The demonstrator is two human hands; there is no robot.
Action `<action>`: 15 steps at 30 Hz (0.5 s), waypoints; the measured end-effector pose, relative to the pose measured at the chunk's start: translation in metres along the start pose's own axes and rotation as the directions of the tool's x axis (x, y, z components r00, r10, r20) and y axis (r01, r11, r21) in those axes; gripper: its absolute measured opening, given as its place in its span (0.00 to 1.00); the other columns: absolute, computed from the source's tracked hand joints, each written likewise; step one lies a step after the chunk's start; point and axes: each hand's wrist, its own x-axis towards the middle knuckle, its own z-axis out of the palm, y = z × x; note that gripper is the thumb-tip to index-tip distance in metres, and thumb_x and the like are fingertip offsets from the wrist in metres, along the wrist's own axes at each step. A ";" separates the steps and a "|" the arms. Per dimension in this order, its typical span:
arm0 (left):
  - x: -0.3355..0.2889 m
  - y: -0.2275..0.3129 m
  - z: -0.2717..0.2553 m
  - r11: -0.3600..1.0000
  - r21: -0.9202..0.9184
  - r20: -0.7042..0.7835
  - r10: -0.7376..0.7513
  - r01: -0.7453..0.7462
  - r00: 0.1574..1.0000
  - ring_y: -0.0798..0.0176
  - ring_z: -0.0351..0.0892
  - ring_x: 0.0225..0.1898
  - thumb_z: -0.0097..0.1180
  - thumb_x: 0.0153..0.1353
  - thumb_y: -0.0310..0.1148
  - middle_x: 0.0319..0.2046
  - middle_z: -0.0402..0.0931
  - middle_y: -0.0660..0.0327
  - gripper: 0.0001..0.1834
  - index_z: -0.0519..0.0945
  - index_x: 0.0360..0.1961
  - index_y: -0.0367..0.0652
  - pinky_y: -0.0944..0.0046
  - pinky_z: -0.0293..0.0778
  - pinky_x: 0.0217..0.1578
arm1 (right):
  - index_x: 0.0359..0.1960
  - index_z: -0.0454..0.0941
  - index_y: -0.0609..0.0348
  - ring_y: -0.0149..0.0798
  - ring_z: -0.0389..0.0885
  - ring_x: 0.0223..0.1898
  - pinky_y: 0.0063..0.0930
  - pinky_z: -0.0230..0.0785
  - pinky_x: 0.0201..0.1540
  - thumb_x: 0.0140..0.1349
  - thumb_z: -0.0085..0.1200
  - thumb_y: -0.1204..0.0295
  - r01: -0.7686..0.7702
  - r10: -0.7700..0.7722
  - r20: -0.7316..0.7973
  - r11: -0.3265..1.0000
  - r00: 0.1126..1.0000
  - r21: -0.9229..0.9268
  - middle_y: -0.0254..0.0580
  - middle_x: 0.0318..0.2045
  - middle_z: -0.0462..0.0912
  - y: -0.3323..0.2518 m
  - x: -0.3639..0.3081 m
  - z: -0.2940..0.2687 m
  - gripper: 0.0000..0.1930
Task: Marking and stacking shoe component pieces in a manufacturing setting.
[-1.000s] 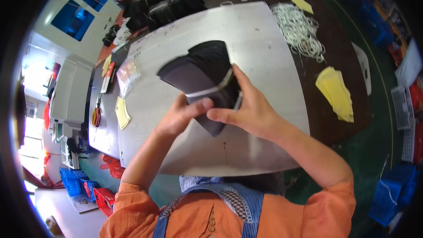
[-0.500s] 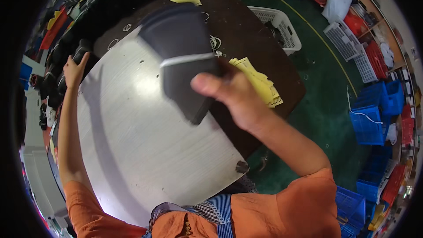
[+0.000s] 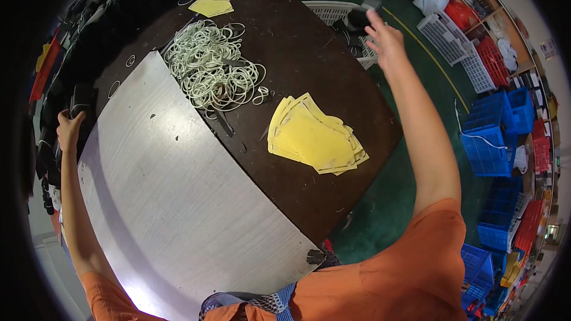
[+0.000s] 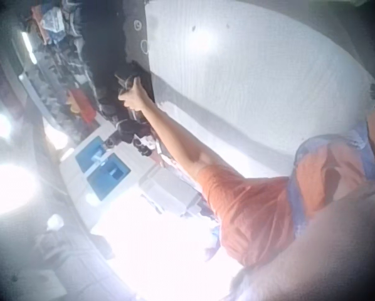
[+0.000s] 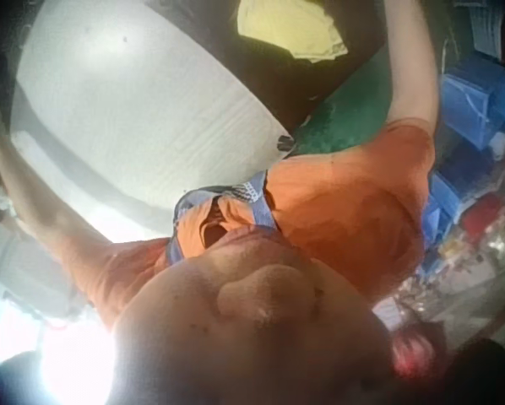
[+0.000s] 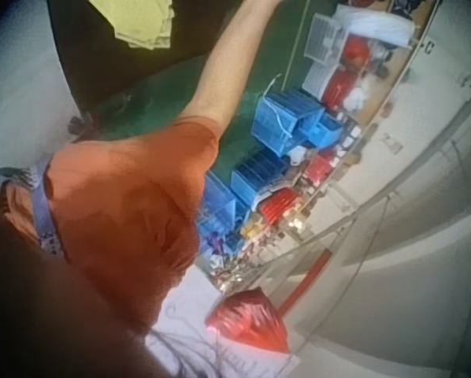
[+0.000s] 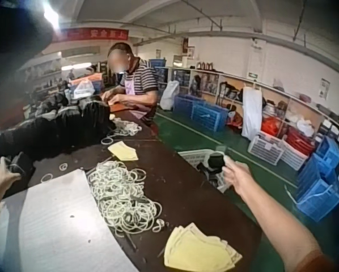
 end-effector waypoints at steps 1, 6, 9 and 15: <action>-0.008 -0.013 -0.004 0.993 -0.054 -0.107 0.099 -0.105 0.989 0.40 0.77 0.64 0.69 0.46 0.62 0.61 0.77 0.40 0.53 0.68 0.72 0.52 0.48 0.70 0.64 | 0.70 0.61 0.75 0.49 0.77 0.66 0.52 0.67 0.66 0.55 0.75 0.50 0.046 -0.046 -0.005 0.999 0.999 -0.025 0.60 0.66 0.74 0.003 -0.020 0.013 0.52; -0.066 0.006 -0.030 0.811 -0.351 -0.283 0.385 -0.468 0.879 0.48 0.84 0.54 0.76 0.42 0.40 0.51 0.83 0.40 0.56 0.64 0.74 0.35 0.59 0.74 0.59 | 0.66 0.66 0.70 0.41 0.86 0.52 0.36 0.76 0.55 0.74 0.56 0.51 0.232 -0.228 0.071 0.971 0.971 -0.055 0.53 0.52 0.85 -0.024 -0.107 0.012 0.34; -0.124 0.017 -0.069 0.751 -0.453 -0.270 0.397 -0.480 0.877 0.52 0.79 0.59 0.74 0.40 0.35 0.60 0.76 0.44 0.56 0.64 0.75 0.40 0.58 0.72 0.62 | 0.66 0.67 0.65 0.33 0.84 0.37 0.29 0.78 0.42 0.80 0.35 0.43 0.134 -0.133 0.149 0.991 0.980 0.005 0.47 0.46 0.86 -0.044 -0.153 0.024 0.35; -0.312 0.042 -0.164 0.367 -0.785 0.078 0.858 -0.499 0.508 0.51 0.64 0.72 0.72 0.36 0.33 0.69 0.66 0.52 0.58 0.63 0.75 0.42 0.54 0.57 0.72 | 0.56 0.79 0.61 0.28 0.81 0.43 0.25 0.75 0.46 0.80 0.47 0.58 0.377 -0.324 0.478 0.926 0.816 -0.017 0.37 0.42 0.84 -0.065 -0.251 0.083 0.20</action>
